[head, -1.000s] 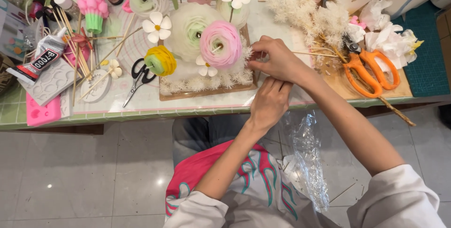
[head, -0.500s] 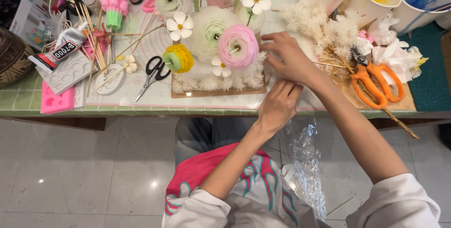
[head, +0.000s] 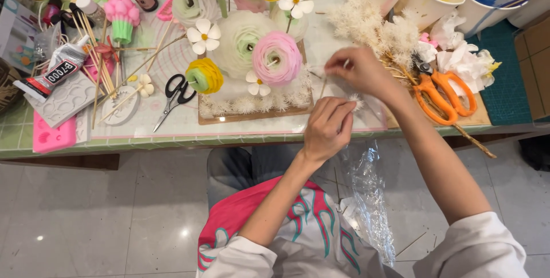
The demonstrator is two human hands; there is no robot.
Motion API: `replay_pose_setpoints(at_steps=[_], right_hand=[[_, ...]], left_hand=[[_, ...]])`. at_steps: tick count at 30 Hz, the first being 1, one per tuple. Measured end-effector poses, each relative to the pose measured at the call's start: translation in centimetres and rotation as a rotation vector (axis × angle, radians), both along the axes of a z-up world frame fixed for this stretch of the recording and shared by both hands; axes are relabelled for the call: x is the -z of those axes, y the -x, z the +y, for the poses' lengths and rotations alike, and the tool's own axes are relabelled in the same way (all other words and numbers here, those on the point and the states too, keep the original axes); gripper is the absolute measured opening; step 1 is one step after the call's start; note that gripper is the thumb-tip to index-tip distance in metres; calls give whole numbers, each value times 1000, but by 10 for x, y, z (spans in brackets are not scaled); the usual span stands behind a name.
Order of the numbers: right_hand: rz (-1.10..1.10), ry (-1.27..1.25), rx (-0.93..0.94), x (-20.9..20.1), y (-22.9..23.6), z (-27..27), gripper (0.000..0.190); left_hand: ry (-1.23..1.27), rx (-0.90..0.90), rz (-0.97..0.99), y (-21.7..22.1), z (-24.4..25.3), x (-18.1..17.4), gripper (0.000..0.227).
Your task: Arranging and gluing artificial flowers and dried decorative grass onto a base.
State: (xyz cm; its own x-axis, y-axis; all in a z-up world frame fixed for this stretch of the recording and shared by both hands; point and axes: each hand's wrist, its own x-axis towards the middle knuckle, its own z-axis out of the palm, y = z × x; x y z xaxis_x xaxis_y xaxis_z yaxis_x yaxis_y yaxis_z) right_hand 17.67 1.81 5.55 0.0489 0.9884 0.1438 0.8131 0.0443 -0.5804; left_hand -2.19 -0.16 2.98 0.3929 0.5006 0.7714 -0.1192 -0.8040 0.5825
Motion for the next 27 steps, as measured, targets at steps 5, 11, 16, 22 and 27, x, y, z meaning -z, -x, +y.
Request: replay_pose_setpoints(at_steps=[5,11,16,22,27], right_hand=[[470,-111,229,-7,5,40,15],[438,-221,311,15,33,83,16],[-175,-413,211,6,31,71,15],[-98,-190,-50,-8,17,59,18],[293,126,78,-51,12,-6,25]], left_hand=[[31,20,-137,2,-2,-2,26],[37,24,-136,1,-1,-3,28],[29,35,-137,-1,0,-2,29],[87,1,-187,-3,-2,1,28],[285,-71,-218,-4,0,14,25]])
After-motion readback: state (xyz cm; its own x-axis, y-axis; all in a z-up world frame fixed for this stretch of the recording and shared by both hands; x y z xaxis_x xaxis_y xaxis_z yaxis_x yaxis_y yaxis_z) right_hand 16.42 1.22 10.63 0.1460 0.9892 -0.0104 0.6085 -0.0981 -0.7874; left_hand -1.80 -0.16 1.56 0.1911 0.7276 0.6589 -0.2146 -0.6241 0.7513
